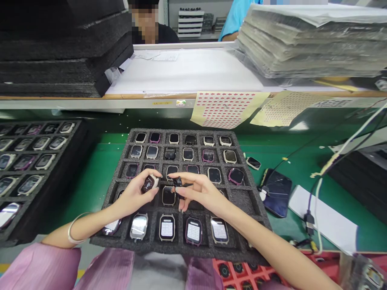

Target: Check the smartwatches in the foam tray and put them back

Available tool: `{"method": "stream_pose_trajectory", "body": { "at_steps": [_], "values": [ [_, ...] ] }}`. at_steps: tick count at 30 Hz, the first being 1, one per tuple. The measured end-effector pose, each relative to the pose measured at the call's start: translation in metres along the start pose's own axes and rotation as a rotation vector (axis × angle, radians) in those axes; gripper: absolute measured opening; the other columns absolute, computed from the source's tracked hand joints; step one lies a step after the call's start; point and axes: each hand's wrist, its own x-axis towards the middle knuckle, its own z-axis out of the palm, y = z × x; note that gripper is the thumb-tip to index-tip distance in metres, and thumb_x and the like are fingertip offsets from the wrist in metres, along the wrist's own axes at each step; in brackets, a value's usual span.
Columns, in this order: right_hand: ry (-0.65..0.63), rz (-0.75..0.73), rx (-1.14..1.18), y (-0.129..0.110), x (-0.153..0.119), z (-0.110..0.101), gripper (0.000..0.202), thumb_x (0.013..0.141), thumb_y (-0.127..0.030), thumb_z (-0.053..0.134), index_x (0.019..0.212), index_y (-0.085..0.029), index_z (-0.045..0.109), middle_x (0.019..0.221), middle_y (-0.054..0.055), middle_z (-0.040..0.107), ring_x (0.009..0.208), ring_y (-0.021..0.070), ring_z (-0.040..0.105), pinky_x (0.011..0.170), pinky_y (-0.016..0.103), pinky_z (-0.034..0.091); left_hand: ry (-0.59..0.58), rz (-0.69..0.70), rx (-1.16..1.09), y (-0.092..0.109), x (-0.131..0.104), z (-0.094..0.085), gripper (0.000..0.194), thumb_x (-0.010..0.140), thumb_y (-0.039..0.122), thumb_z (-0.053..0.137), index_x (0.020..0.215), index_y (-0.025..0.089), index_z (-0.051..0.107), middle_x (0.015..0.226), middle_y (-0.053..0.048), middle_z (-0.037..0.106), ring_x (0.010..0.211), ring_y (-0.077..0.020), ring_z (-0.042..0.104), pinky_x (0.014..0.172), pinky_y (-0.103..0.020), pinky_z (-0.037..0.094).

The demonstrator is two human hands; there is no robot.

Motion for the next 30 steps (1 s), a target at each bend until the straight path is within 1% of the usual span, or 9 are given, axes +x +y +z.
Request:
{"method": "stream_pose_trajectory", "body": {
  "at_steps": [4, 7, 10, 15, 18, 20, 25, 27, 30],
  "values": [
    [0.016, 0.020, -0.020, -0.0017, -0.0002, 0.0006, 0.043, 0.084, -0.028, 0.068, 0.124, -0.016, 0.059, 0.094, 0.006, 0.068, 0.054, 0.0124, 0.068, 0.052, 0.024, 0.058, -0.011, 0.000, -0.001, -0.0002, 0.0006, -0.0012, 0.025, 0.076, 0.015, 0.056, 0.101, 0.019, 0.053, 0.084, 0.002, 0.055, 0.076, -0.0144, 0.050, 0.073, -0.025, 0.040],
    [0.040, 0.027, -0.034, -0.0034, -0.0004, 0.0017, 0.044, 0.082, -0.029, 0.070, 0.124, -0.016, 0.060, 0.086, 0.004, 0.068, 0.052, 0.0124, 0.067, 0.052, 0.024, 0.058, 0.005, 0.004, -0.005, 0.0002, 0.0005, -0.0017, 0.026, 0.077, 0.015, 0.057, 0.102, 0.019, 0.052, 0.087, 0.001, 0.055, 0.077, -0.0144, 0.051, 0.073, -0.025, 0.040],
    [0.047, 0.029, -0.034, -0.0042, -0.0004, 0.0029, 0.045, 0.082, -0.029, 0.070, 0.124, -0.016, 0.060, 0.077, 0.002, 0.067, 0.051, 0.0124, 0.067, 0.051, 0.023, 0.057, -0.016, -0.009, -0.014, 0.0000, 0.0006, -0.0015, 0.025, 0.076, 0.015, 0.057, 0.101, 0.020, 0.051, 0.084, 0.002, 0.054, 0.075, -0.0141, 0.050, 0.070, -0.025, 0.039],
    [0.047, 0.024, -0.027, -0.0042, -0.0003, 0.0041, 0.046, 0.082, -0.030, 0.070, 0.124, -0.017, 0.060, 0.076, 0.001, 0.065, 0.050, 0.0122, 0.066, 0.051, 0.023, 0.056, -0.014, -0.055, -0.070, -0.0025, 0.0016, -0.0004, 0.029, 0.080, 0.022, 0.056, 0.108, 0.021, 0.050, 0.079, 0.003, 0.051, 0.066, -0.0127, 0.048, 0.064, -0.024, 0.038],
    [0.041, 0.039, -0.031, -0.0042, -0.0008, 0.0040, 0.045, 0.082, -0.030, 0.069, 0.124, -0.016, 0.060, 0.074, 0.001, 0.065, 0.049, 0.0121, 0.065, 0.051, 0.024, 0.056, -0.003, -0.035, -0.048, -0.0026, 0.0014, -0.0004, 0.026, 0.079, 0.019, 0.057, 0.104, 0.020, 0.051, 0.079, 0.003, 0.051, 0.066, -0.0119, 0.047, 0.064, -0.024, 0.038],
    [0.043, 0.038, -0.033, -0.0041, -0.0011, 0.0040, 0.045, 0.083, -0.030, 0.069, 0.125, -0.016, 0.060, 0.076, 0.002, 0.066, 0.050, 0.0123, 0.066, 0.050, 0.024, 0.056, 0.006, -0.032, -0.043, -0.0018, 0.0009, -0.0006, 0.024, 0.079, 0.017, 0.057, 0.102, 0.020, 0.051, 0.079, 0.003, 0.050, 0.065, -0.0113, 0.047, 0.063, -0.023, 0.038],
    [0.036, 0.033, -0.025, -0.0025, -0.0012, 0.0042, 0.045, 0.084, -0.029, 0.069, 0.126, -0.016, 0.059, 0.078, 0.002, 0.067, 0.051, 0.0122, 0.066, 0.051, 0.024, 0.057, -0.011, -0.080, -0.090, -0.0022, 0.0003, -0.0006, 0.024, 0.081, 0.017, 0.054, 0.104, 0.021, 0.049, 0.072, 0.006, 0.046, 0.051, -0.0073, 0.040, 0.051, -0.021, 0.034],
    [0.032, 0.033, -0.007, -0.0009, -0.0009, 0.0042, 0.045, 0.084, -0.028, 0.068, 0.127, -0.016, 0.058, 0.085, 0.005, 0.069, 0.052, 0.0117, 0.066, 0.051, 0.024, 0.057, -0.024, -0.088, -0.104, -0.0036, 0.0005, -0.0005, 0.025, 0.082, 0.018, 0.054, 0.106, 0.021, 0.048, 0.072, 0.006, 0.046, 0.047, -0.0057, 0.038, 0.047, -0.020, 0.033],
    [0.019, 0.029, 0.051, 0.0013, -0.0006, 0.0039, 0.052, 0.087, -0.030, 0.065, 0.135, -0.018, 0.050, 0.096, 0.008, 0.069, 0.060, 0.0142, 0.069, 0.054, 0.027, 0.059, -0.045, -0.095, -0.157, -0.0060, 0.0007, 0.0001, 0.031, 0.084, 0.022, 0.056, 0.113, 0.021, 0.046, 0.071, 0.007, 0.046, 0.044, -0.0048, 0.039, 0.043, -0.019, 0.034]
  ]
}}
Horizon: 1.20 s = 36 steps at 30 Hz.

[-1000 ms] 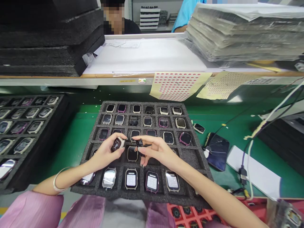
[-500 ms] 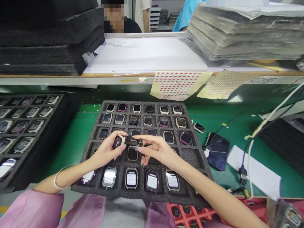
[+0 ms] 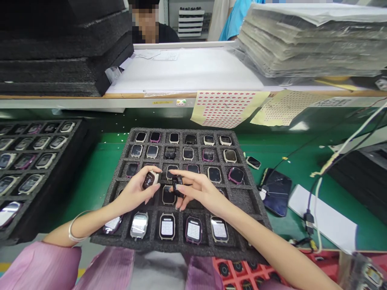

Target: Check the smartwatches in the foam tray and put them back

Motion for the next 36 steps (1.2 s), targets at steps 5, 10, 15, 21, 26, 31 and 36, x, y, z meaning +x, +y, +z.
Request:
{"method": "stream_pose_trajectory", "body": {
  "at_steps": [5, 10, 15, 21, 26, 31, 36],
  "values": [
    [-0.028, 0.013, 0.066, 0.0001, 0.0010, 0.0000, 0.047, 0.088, -0.031, 0.064, 0.131, -0.018, 0.050, 0.099, 0.009, 0.067, 0.067, 0.0157, 0.069, 0.055, 0.026, 0.057, -0.020, -0.012, -0.092, -0.0027, 0.0001, 0.0020, 0.042, 0.079, 0.022, 0.064, 0.117, 0.022, 0.045, 0.086, 0.002, 0.051, 0.055, -0.0065, 0.047, 0.047, -0.019, 0.043],
    [0.042, -0.019, 0.005, 0.0023, 0.0024, -0.0008, 0.037, 0.087, -0.028, 0.063, 0.122, -0.020, 0.055, 0.089, 0.004, 0.063, 0.062, 0.0134, 0.066, 0.048, 0.022, 0.053, -0.105, -0.055, -0.343, -0.0021, 0.0007, 0.0042, 0.039, 0.081, 0.021, 0.060, 0.117, 0.021, 0.044, 0.096, -0.004, 0.056, 0.079, -0.0158, 0.060, 0.060, -0.027, 0.055],
    [0.135, -0.005, 0.007, 0.0074, 0.0026, -0.0029, 0.049, 0.086, -0.025, 0.061, 0.134, -0.020, 0.049, 0.096, 0.007, 0.067, 0.058, 0.0150, 0.068, 0.046, 0.025, 0.053, -0.063, -0.095, -0.487, -0.0015, 0.0008, 0.0040, 0.030, 0.085, 0.020, 0.051, 0.114, 0.019, 0.048, 0.100, -0.008, 0.062, 0.089, -0.0204, 0.064, 0.069, -0.034, 0.057],
    [0.139, -0.007, 0.032, 0.0072, 0.0017, -0.0027, 0.051, 0.086, -0.026, 0.062, 0.135, -0.017, 0.050, 0.089, 0.008, 0.071, 0.061, 0.0186, 0.071, 0.047, 0.026, 0.054, -0.046, -0.108, -0.493, -0.0003, 0.0008, 0.0031, 0.030, 0.084, 0.025, 0.056, 0.113, 0.019, 0.052, 0.098, -0.008, 0.064, 0.088, -0.0220, 0.065, 0.068, -0.035, 0.056],
    [0.131, -0.009, 0.029, 0.0088, 0.0015, -0.0038, 0.050, 0.086, -0.027, 0.062, 0.134, -0.018, 0.051, 0.090, 0.008, 0.072, 0.060, 0.0179, 0.070, 0.047, 0.025, 0.054, -0.069, -0.099, -0.487, 0.0013, 0.0011, 0.0030, 0.029, 0.085, 0.025, 0.054, 0.113, 0.019, 0.050, 0.097, -0.008, 0.063, 0.090, -0.0219, 0.063, 0.069, -0.036, 0.057],
    [0.084, -0.060, 0.036, 0.0085, 0.0021, -0.0023, 0.051, 0.088, -0.026, 0.062, 0.136, -0.021, 0.047, 0.109, 0.011, 0.067, 0.071, 0.0192, 0.071, 0.051, 0.027, 0.057, -0.066, -0.067, -0.361, 0.0007, 0.0022, 0.0034, 0.034, 0.081, 0.020, 0.058, 0.114, 0.021, 0.047, 0.091, -0.003, 0.058, 0.077, -0.0160, 0.061, 0.064, -0.029, 0.053],
    [0.005, -0.097, -0.011, 0.0057, 0.0020, -0.0007, 0.039, 0.089, -0.029, 0.062, 0.126, -0.019, 0.056, 0.094, 0.007, 0.069, 0.070, 0.0177, 0.070, 0.055, 0.029, 0.058, -0.053, -0.031, -0.098, -0.0054, 0.0003, 0.0018, 0.036, 0.079, 0.018, 0.062, 0.112, 0.022, 0.048, 0.090, 0.000, 0.053, 0.066, -0.0115, 0.051, 0.056, -0.023, 0.043]
  ]
}}
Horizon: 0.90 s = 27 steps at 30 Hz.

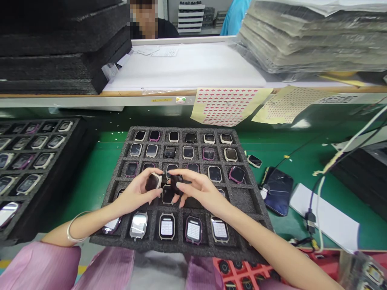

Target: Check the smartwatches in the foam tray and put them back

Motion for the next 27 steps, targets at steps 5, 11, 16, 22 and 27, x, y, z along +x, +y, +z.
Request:
{"method": "stream_pose_trajectory", "body": {
  "at_steps": [5, 11, 16, 22, 27],
  "values": [
    [-0.036, 0.044, -0.045, -0.001, -0.001, -0.001, 0.040, 0.089, -0.027, 0.064, 0.126, -0.015, 0.056, 0.067, 0.000, 0.067, 0.058, 0.0144, 0.067, 0.060, 0.028, 0.058, -0.029, 0.072, 0.162, -0.001, -0.002, -0.001, 0.029, 0.080, 0.013, 0.056, 0.107, 0.020, 0.050, 0.094, -0.001, 0.054, 0.080, -0.0143, 0.051, 0.071, -0.026, 0.042],
    [-0.037, 0.013, 0.000, 0.003, -0.001, 0.003, 0.042, 0.090, -0.028, 0.061, 0.131, -0.021, 0.051, 0.091, 0.004, 0.066, 0.065, 0.0151, 0.070, 0.058, 0.029, 0.060, 0.026, 0.087, 0.166, 0.000, 0.000, -0.002, 0.032, 0.082, 0.018, 0.058, 0.112, 0.021, 0.049, 0.093, 0.000, 0.053, 0.068, -0.0119, 0.050, 0.067, -0.026, 0.041],
    [-0.011, 0.004, 0.019, 0.003, 0.000, 0.003, 0.041, 0.088, -0.025, 0.065, 0.127, -0.021, 0.054, 0.095, 0.005, 0.066, 0.065, 0.0148, 0.070, 0.056, 0.027, 0.059, 0.007, 0.082, 0.119, 0.001, -0.002, 0.000, 0.032, 0.083, 0.016, 0.057, 0.113, 0.021, 0.048, 0.087, 0.002, 0.050, 0.061, -0.0094, 0.044, 0.061, -0.023, 0.038],
    [-0.005, 0.048, -0.020, -0.003, -0.001, 0.003, 0.041, 0.083, -0.028, 0.070, 0.120, -0.014, 0.060, 0.072, 0.002, 0.068, 0.055, 0.0142, 0.068, 0.055, 0.026, 0.056, -0.008, 0.117, 0.215, 0.008, -0.004, 0.001, 0.030, 0.079, 0.009, 0.053, 0.107, 0.020, 0.048, 0.084, 0.002, 0.052, 0.075, -0.0128, 0.048, 0.071, -0.025, 0.039],
    [0.009, 0.072, -0.054, -0.005, -0.003, 0.004, 0.050, 0.081, -0.031, 0.072, 0.126, -0.013, 0.057, 0.063, 0.001, 0.069, 0.052, 0.0142, 0.067, 0.055, 0.025, 0.055, 0.008, 0.117, 0.222, 0.010, -0.004, 0.001, 0.032, 0.079, 0.011, 0.053, 0.110, 0.019, 0.048, 0.087, 0.001, 0.052, 0.075, -0.0135, 0.050, 0.068, -0.024, 0.037]
  ]
}}
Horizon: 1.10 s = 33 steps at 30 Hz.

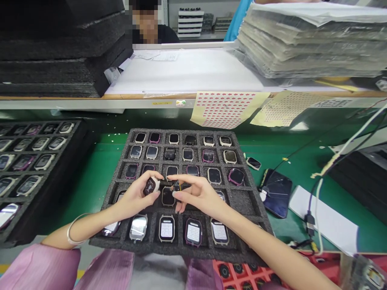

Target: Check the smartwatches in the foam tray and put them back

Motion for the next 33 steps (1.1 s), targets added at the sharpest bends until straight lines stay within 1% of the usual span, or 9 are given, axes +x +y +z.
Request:
{"method": "stream_pose_trajectory", "body": {
  "at_steps": [2, 6, 9, 14, 17, 20, 25, 28, 33],
  "values": [
    [-0.006, 0.001, 0.002, 0.0002, -0.0002, -0.0001, 0.053, 0.081, -0.032, 0.072, 0.127, -0.013, 0.056, 0.064, 0.001, 0.070, 0.052, 0.0147, 0.067, 0.054, 0.025, 0.054, 0.012, 0.009, -0.012, -0.0003, 0.0003, -0.0003, 0.033, 0.079, 0.013, 0.054, 0.111, 0.020, 0.049, 0.089, 0.001, 0.053, 0.077, -0.0140, 0.051, 0.069, -0.025, 0.038],
    [-0.008, 0.006, -0.024, -0.0003, -0.0010, -0.0004, 0.047, 0.083, -0.032, 0.070, 0.124, -0.013, 0.058, 0.062, 0.001, 0.069, 0.050, 0.0140, 0.066, 0.053, 0.025, 0.053, 0.005, 0.013, 0.010, -0.0007, 0.0006, -0.0010, 0.029, 0.078, 0.010, 0.053, 0.105, 0.019, 0.050, 0.086, 0.001, 0.053, 0.077, -0.0137, 0.050, 0.069, -0.024, 0.038],
    [-0.011, -0.005, -0.024, -0.0017, -0.0017, -0.0009, 0.049, 0.083, -0.031, 0.069, 0.126, -0.012, 0.057, 0.061, 0.001, 0.070, 0.051, 0.0148, 0.067, 0.055, 0.026, 0.053, 0.004, 0.018, -0.001, -0.0013, 0.0005, -0.0013, 0.031, 0.079, 0.011, 0.053, 0.108, 0.020, 0.048, 0.087, 0.002, 0.052, 0.075, -0.0127, 0.048, 0.067, -0.023, 0.037],
    [-0.007, 0.011, -0.053, -0.0052, -0.0023, -0.0016, 0.043, 0.083, -0.029, 0.069, 0.121, -0.012, 0.060, 0.060, 0.001, 0.070, 0.050, 0.0143, 0.067, 0.054, 0.024, 0.052, 0.019, 0.033, -0.005, -0.0009, 0.0000, -0.0023, 0.029, 0.079, 0.012, 0.056, 0.106, 0.020, 0.049, 0.084, 0.002, 0.051, 0.075, -0.0126, 0.048, 0.068, -0.023, 0.037],
    [-0.009, 0.013, -0.045, -0.0063, -0.0024, -0.0016, 0.045, 0.083, -0.029, 0.069, 0.123, -0.012, 0.058, 0.060, 0.001, 0.070, 0.052, 0.0139, 0.067, 0.056, 0.024, 0.053, 0.031, 0.040, -0.013, 0.0001, 0.0007, -0.0027, 0.031, 0.079, 0.011, 0.055, 0.108, 0.020, 0.048, 0.085, 0.002, 0.051, 0.075, -0.0123, 0.047, 0.069, -0.023, 0.038],
    [-0.009, 0.016, -0.047, -0.0061, -0.0023, -0.0018, 0.046, 0.083, -0.030, 0.069, 0.124, -0.012, 0.058, 0.061, 0.002, 0.070, 0.052, 0.0134, 0.067, 0.056, 0.023, 0.053, 0.028, 0.035, -0.007, 0.0008, 0.0018, -0.0029, 0.029, 0.079, 0.012, 0.056, 0.106, 0.020, 0.049, 0.084, 0.002, 0.051, 0.074, -0.0121, 0.047, 0.069, -0.023, 0.038],
    [0.009, 0.016, -0.045, -0.0055, -0.0024, -0.0018, 0.049, 0.081, -0.032, 0.071, 0.124, -0.012, 0.058, 0.062, 0.001, 0.070, 0.052, 0.0149, 0.067, 0.056, 0.026, 0.054, 0.040, 0.030, 0.000, 0.0013, 0.0024, -0.0030, 0.029, 0.079, 0.013, 0.055, 0.106, 0.020, 0.048, 0.087, 0.002, 0.051, 0.075, -0.0124, 0.047, 0.070, -0.023, 0.038],
    [0.021, 0.021, -0.050, -0.0063, -0.0029, -0.0012, 0.049, 0.082, -0.033, 0.070, 0.124, -0.012, 0.058, 0.062, 0.001, 0.070, 0.052, 0.0150, 0.067, 0.055, 0.026, 0.054, 0.022, 0.013, 0.022, 0.0018, 0.0022, -0.0031, 0.029, 0.077, 0.012, 0.054, 0.104, 0.020, 0.048, 0.083, 0.003, 0.051, 0.073, -0.0125, 0.047, 0.069, -0.023, 0.037],
    [0.022, 0.024, -0.054, -0.0063, -0.0031, -0.0018, 0.049, 0.082, -0.033, 0.070, 0.125, -0.012, 0.058, 0.062, 0.001, 0.069, 0.052, 0.0151, 0.067, 0.056, 0.026, 0.054, 0.031, 0.018, 0.042, 0.0022, 0.0022, -0.0033, 0.030, 0.076, 0.011, 0.054, 0.104, 0.020, 0.049, 0.085, 0.002, 0.052, 0.074, -0.0128, 0.048, 0.070, -0.024, 0.039]
  ]
}}
